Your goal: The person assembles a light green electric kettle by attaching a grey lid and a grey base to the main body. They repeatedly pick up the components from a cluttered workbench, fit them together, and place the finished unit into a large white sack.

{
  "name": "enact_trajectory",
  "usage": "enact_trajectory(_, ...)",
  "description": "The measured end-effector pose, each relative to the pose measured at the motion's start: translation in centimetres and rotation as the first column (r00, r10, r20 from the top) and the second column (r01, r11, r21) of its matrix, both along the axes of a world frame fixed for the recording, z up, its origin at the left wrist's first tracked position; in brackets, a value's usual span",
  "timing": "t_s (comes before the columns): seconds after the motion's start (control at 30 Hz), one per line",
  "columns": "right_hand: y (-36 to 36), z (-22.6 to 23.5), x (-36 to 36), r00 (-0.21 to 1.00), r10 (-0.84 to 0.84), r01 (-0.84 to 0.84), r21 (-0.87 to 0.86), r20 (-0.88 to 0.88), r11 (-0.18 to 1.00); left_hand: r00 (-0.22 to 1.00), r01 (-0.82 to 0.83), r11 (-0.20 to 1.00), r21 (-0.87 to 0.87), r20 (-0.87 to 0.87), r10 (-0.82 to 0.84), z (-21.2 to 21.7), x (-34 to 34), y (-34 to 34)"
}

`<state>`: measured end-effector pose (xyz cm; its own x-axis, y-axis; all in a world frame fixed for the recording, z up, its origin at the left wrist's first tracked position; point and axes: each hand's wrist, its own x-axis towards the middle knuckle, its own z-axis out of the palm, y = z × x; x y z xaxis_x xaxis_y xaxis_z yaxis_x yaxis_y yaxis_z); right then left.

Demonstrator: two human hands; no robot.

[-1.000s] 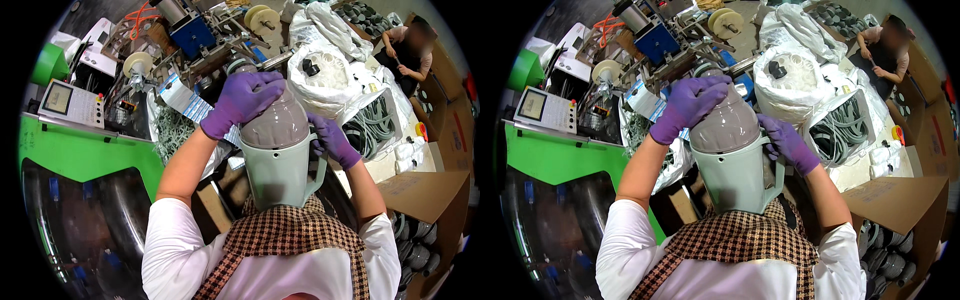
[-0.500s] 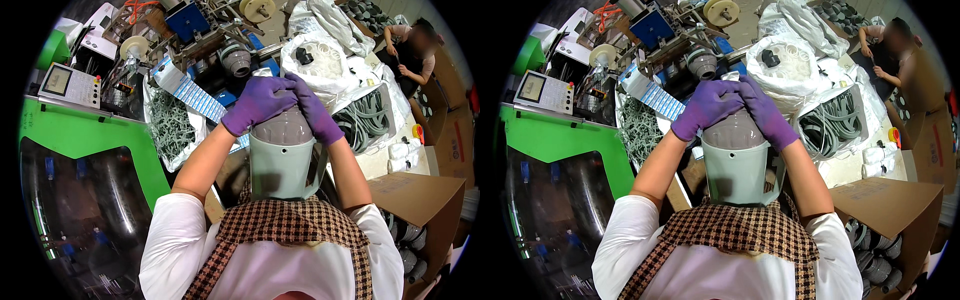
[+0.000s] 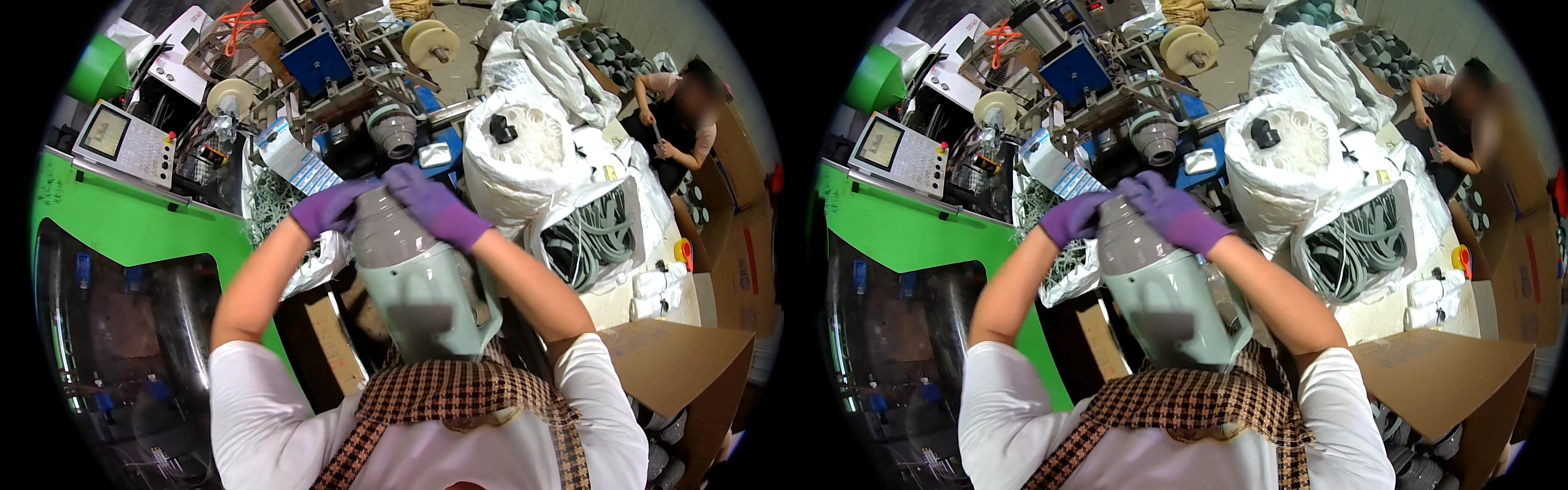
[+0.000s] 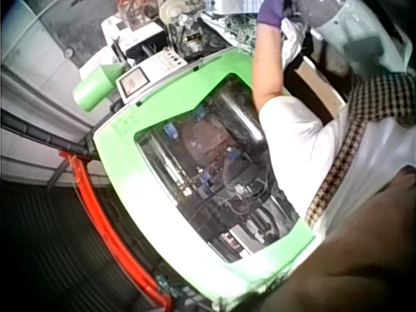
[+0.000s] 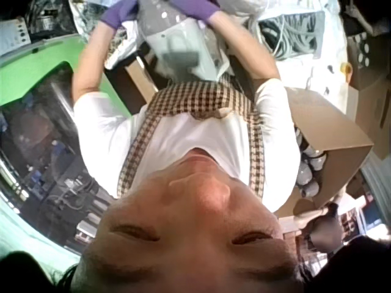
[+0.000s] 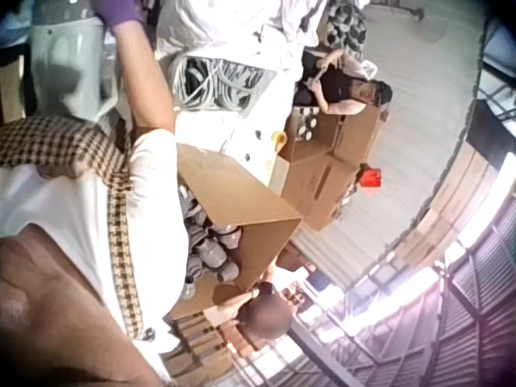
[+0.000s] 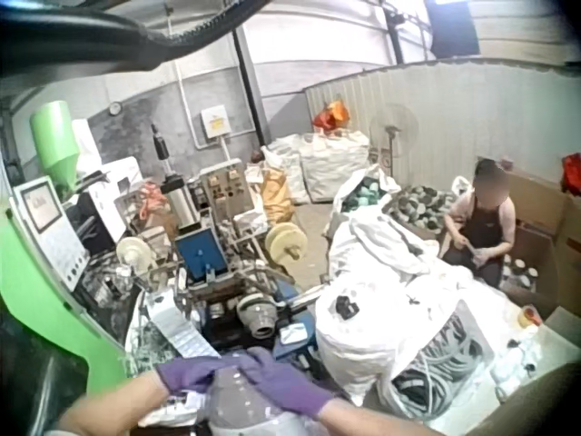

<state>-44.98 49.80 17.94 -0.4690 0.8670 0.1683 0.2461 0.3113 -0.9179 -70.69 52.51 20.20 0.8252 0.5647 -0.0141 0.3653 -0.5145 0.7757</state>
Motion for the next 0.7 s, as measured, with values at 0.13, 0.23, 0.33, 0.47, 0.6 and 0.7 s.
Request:
enact_trajectory(0.13,-0.3,1.4,-5.2,0.999,-0.001,0.005,0.093,-0.035,0.996,0.839,-0.452,0.167,-0.876,-0.354,0.414,2.4,-11.8,-4.0)
enact_trajectory(0.23,3.7,-4.3,-3.2,0.967,-0.237,0.221,-0.168,-0.088,0.961,0.637,-0.617,0.206,-0.76,-0.328,0.698,4.9,-17.0,-10.6)
enact_trajectory(0.33,10.1,-18.3,-1.9,0.93,-0.356,0.366,-0.238,0.089,0.9,0.785,-0.618,0.667,-0.417,-0.385,0.486,1.3,-23.3,-18.2)
enact_trajectory(0.47,18.7,-21.8,-6.0,0.93,-0.251,0.359,-0.509,0.269,0.783,0.641,-0.764,0.618,-0.185,-0.327,0.694,-3.1,-16.6,-25.7)
enact_trajectory(0.6,25.6,-30.3,-9.1,0.857,-0.49,0.51,-0.137,0.158,0.849,0.568,-0.629,0.725,0.282,-0.471,0.676,-2.9,-8.9,-21.2)
enact_trajectory(0.7,23.9,-28.7,-11.6,0.879,-0.419,0.475,-0.324,0.229,0.818,0.367,-0.815,0.514,0.268,-0.446,0.816,-5.4,-8.8,-23.3)
